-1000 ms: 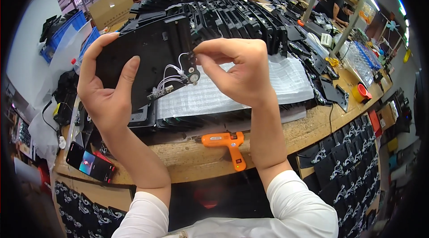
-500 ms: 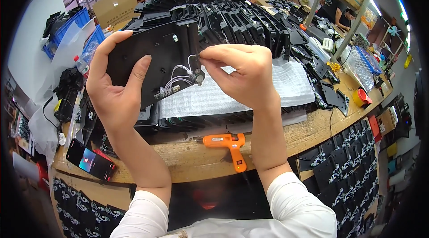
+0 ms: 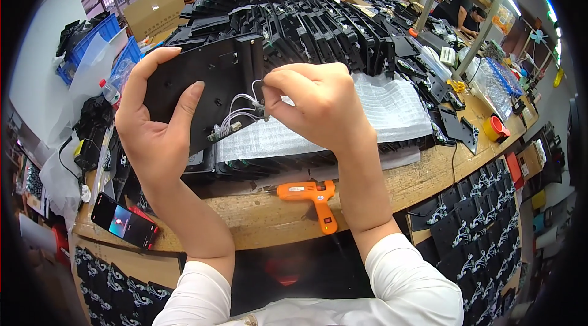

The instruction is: The person applies glue to electronic components with a glue gun, then installs the components into a plastic housing.

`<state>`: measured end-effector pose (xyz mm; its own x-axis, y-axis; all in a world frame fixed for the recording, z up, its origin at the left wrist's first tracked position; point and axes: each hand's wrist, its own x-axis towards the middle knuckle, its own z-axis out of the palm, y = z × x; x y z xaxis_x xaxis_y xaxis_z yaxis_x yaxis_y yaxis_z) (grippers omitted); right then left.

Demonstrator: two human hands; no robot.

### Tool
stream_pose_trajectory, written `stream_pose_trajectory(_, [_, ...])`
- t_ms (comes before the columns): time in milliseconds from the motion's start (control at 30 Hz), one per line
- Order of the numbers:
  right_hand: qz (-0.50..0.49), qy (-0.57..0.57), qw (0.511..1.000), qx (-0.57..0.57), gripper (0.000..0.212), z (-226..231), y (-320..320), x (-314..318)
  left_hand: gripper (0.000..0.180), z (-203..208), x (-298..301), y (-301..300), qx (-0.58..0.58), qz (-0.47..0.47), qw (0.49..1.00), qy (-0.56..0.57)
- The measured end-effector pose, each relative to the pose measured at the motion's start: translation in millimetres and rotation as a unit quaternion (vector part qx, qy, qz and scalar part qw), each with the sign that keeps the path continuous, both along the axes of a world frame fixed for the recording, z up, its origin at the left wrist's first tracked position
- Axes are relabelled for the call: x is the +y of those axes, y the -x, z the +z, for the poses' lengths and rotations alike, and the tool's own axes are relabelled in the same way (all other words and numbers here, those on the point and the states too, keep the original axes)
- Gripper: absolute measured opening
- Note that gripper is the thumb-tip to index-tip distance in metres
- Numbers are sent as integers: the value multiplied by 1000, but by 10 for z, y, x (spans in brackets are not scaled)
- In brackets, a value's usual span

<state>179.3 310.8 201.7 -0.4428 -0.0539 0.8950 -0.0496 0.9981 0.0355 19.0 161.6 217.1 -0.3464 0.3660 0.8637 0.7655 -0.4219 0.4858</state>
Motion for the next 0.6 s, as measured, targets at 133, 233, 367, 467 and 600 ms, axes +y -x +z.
stream_pose_trajectory(133, [1, -16, 1000, 19, 20, -11, 14, 5, 42, -6, -20, -20, -5, -6, 1000, -1])
stream_pose_trajectory(233, [20, -5, 1000, 24, 19, 7, 7, -9, 43, -2, -54, 6, 1, -2, 1000, -5])
stream_pose_trajectory(367, [40, 31, 998, 45, 15, 4, 16, -9, 43, 19, -73, 12, -5, 1, 1000, -5])
stream_pose_trajectory(467, [36, 46, 997, 44, 12, 3, 22, -9, 42, 10, -51, 31, 1, 13, 1000, -10])
stream_pose_trajectory(600, [22, 47, 997, 58, 10, -9, 55, -5, 42, -4, -22, 23, -8, 8, 1000, -16])
